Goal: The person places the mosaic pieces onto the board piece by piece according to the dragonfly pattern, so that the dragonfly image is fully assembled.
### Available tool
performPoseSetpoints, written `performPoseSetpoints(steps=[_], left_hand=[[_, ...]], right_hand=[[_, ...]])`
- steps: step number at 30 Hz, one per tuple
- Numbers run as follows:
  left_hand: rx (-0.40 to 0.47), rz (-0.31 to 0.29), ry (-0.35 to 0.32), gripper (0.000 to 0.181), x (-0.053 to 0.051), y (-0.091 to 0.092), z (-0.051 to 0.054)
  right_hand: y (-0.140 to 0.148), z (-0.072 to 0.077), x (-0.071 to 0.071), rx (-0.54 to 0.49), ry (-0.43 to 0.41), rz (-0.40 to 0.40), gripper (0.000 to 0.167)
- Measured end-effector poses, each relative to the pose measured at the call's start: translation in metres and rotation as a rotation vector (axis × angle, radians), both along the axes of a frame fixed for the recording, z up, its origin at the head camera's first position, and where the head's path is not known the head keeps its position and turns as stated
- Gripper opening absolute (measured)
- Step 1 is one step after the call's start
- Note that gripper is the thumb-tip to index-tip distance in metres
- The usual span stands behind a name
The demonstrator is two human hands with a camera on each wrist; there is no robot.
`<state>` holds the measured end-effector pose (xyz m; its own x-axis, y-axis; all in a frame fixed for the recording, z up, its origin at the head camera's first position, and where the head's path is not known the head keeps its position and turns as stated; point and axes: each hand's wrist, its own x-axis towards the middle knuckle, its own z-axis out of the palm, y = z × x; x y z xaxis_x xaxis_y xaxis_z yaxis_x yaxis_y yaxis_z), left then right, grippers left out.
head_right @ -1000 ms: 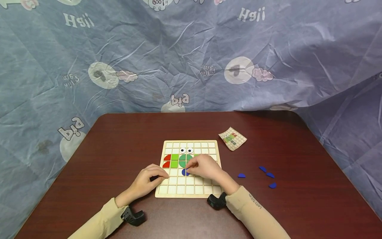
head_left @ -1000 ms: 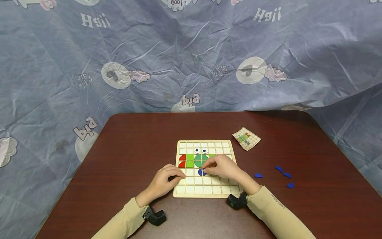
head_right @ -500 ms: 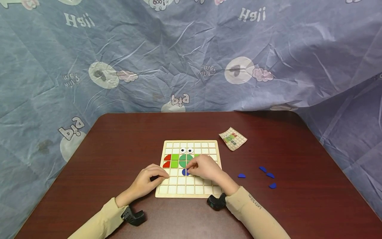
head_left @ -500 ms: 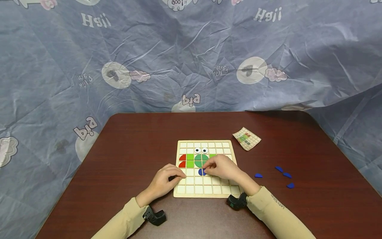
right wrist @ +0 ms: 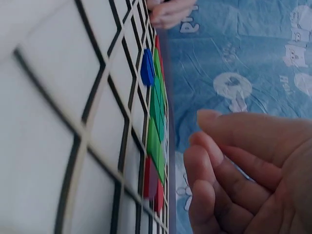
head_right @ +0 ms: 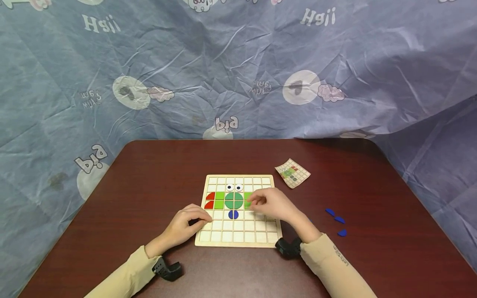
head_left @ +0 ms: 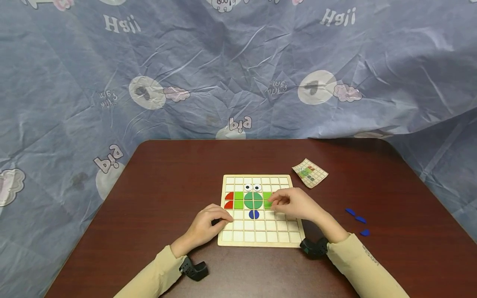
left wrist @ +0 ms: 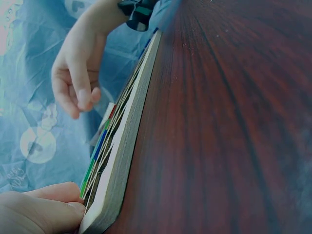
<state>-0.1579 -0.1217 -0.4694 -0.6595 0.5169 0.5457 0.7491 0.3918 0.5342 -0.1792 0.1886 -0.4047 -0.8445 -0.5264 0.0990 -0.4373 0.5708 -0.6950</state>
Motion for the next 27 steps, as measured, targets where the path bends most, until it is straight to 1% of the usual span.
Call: performPoseSetpoints(steps=[6, 8, 12, 15, 20, 22, 27], left_hand=[[-0.001, -0.001, 0.003, 0.017, 0.000, 0.000, 0.000], [-0.001, 0.001, 0.006, 0.017, 0.000, 0.000, 0.000], [0.002, 0.000, 0.008, 0.017, -0.001, 0.000, -0.002], [0.007, -0.004, 0.006, 0.017, -0.001, 0.000, -0.003], [0.012, -0.006, 0.000, 0.017, -0.002, 0.000, -0.004], [0.010, -0.005, -0.001, 0.017, -0.002, 0.000, -0.004], [0.006, -0.001, 0.001, 0.017, -0.001, -0.001, -0.003]], right_hand=[[0.029, 0.002, 0.004, -0.016, -0.025, -0.016, 0.017], [0.039, 0.002, 0.006, -0.013, -0.021, -0.029, 0.018], [0.056, 0.001, 0.012, -0.004, -0.015, -0.057, 0.018], [0.068, -0.001, 0.015, 0.003, -0.029, -0.071, 0.019], [0.089, -0.002, 0.016, 0.019, -0.052, -0.065, 0.023], [0.097, -0.002, 0.015, 0.021, -0.066, -0.050, 0.026], [0.115, -0.004, 0.013, -0.024, -0.169, 0.007, 0.032]])
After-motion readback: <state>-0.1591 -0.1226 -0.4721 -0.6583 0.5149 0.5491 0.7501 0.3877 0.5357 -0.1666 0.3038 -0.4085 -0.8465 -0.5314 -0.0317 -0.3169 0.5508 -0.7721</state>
